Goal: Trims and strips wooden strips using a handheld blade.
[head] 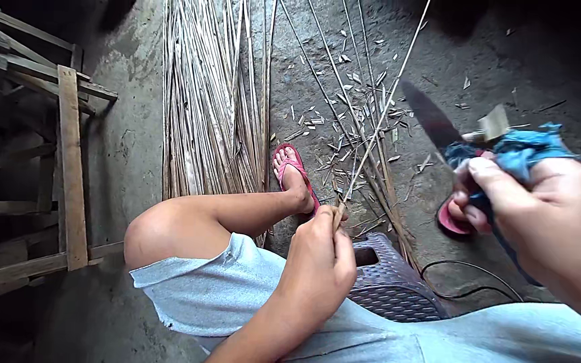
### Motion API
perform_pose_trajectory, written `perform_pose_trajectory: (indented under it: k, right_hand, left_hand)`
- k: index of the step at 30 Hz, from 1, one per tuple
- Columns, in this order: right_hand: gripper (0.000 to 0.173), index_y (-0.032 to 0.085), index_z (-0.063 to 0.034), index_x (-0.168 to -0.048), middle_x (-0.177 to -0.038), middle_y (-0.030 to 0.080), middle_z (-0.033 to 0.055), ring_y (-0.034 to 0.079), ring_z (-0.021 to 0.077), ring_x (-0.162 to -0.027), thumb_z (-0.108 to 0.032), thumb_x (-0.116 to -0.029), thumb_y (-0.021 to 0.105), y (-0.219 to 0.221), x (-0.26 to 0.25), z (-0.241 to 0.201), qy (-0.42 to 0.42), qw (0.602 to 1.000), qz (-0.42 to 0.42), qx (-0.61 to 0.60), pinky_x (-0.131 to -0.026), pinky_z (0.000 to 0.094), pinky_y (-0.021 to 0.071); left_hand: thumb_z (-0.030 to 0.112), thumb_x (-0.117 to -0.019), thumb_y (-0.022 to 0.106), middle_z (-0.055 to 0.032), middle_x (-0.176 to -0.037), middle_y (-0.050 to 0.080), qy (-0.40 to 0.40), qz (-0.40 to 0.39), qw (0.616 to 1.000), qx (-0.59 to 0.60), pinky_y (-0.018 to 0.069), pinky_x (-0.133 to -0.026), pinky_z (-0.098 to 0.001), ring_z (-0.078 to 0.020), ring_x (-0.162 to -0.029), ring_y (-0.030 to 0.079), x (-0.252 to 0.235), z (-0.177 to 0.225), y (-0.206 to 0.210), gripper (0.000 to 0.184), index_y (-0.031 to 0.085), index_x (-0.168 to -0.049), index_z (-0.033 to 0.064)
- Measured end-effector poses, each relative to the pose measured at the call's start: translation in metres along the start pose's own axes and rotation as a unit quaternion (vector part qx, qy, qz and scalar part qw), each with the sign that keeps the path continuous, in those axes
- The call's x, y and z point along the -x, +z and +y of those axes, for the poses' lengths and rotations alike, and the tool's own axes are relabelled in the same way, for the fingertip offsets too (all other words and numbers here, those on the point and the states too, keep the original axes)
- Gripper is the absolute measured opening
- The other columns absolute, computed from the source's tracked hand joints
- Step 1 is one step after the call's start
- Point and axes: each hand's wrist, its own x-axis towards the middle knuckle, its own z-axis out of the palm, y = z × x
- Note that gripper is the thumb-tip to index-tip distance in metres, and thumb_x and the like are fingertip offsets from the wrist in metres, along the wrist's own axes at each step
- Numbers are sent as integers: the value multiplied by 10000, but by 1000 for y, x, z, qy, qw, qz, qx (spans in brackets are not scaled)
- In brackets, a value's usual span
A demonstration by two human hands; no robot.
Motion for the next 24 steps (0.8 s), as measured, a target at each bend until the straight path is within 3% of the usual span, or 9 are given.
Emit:
perform_pose_trajectory:
  k: [2,4,5,8,9,11,13,18,24]
  right_hand:
    - [172,570,-104,-1136,-667,590,-119,510,-40,-455,-137,-1022,446,-2,7,-8,30,993,-75,-82,-414,124,445]
    - [121,528,-105,-1078,-662,623,-97,544,-20,-458,-52,-1008,445,3,18,-16,119,961,-180,-172,-419,124,464]
    - [121,513,-100,-1051,-656,625,-75,548,-6,-459,-21,-999,438,6,22,-19,168,937,-224,-210,-424,130,466]
    - [194,475,-106,-1135,-635,606,-55,529,-10,-441,-28,-995,366,16,32,-18,248,869,-313,-293,-415,121,447]
    - [188,476,-110,-1119,-625,603,-55,524,-15,-433,-36,-1001,350,17,34,-18,255,852,-334,-311,-409,113,438]
    - [174,495,-123,-966,-601,614,-54,526,-18,-420,-39,-992,345,17,36,-19,259,835,-365,-321,-401,105,428]
    - [167,480,-127,-964,-601,612,-54,526,-19,-417,-32,-980,344,15,37,-20,265,831,-374,-315,-395,103,424]
    - [206,478,-124,-1099,-604,600,-50,514,-17,-409,-24,-973,349,15,39,-17,282,835,-350,-319,-384,108,418]
    - [186,506,-145,-919,-588,601,-70,511,-35,-410,-27,-946,364,17,41,-16,261,831,-375,-319,-392,90,409]
  left_hand:
    - [108,-1011,422,-21,-821,663,-6,-30,1000,-7,481,-627,-215,-50,-663,580,-2,0,-3,340,627,-1257,-8]
    - [180,-1092,394,-39,-760,660,-17,-63,998,-19,520,-599,-269,-97,-602,609,-2,2,-4,397,568,-1399,-3]
    - [193,-1101,376,-34,-722,629,-26,-75,997,-20,522,-584,-270,-101,-579,601,-1,3,-3,401,551,-1401,-8]
    - [180,-1070,353,-7,-712,563,-52,-91,994,-23,506,-603,-247,-78,-624,592,-1,7,-4,303,529,-1196,-32]
    - [175,-1061,353,-16,-745,585,-50,-100,993,-27,511,-631,-249,-78,-667,610,-1,8,-5,300,534,-1173,-37]
    - [157,-1047,365,-54,-786,617,-31,-116,992,-30,500,-668,-278,-104,-728,617,0,8,-8,319,598,-1139,-41]
    - [115,-1024,375,-37,-754,581,-10,-108,994,-26,455,-644,-246,-77,-695,563,0,8,-9,314,646,-1077,-34]
    - [63,-989,380,17,-710,561,24,-62,998,6,407,-607,-149,20,-631,497,0,7,-8,310,677,-991,-26]
    - [64,-954,400,-7,-710,584,44,-32,998,-11,425,-609,-178,-11,-654,541,2,5,-6,299,689,-934,-7]
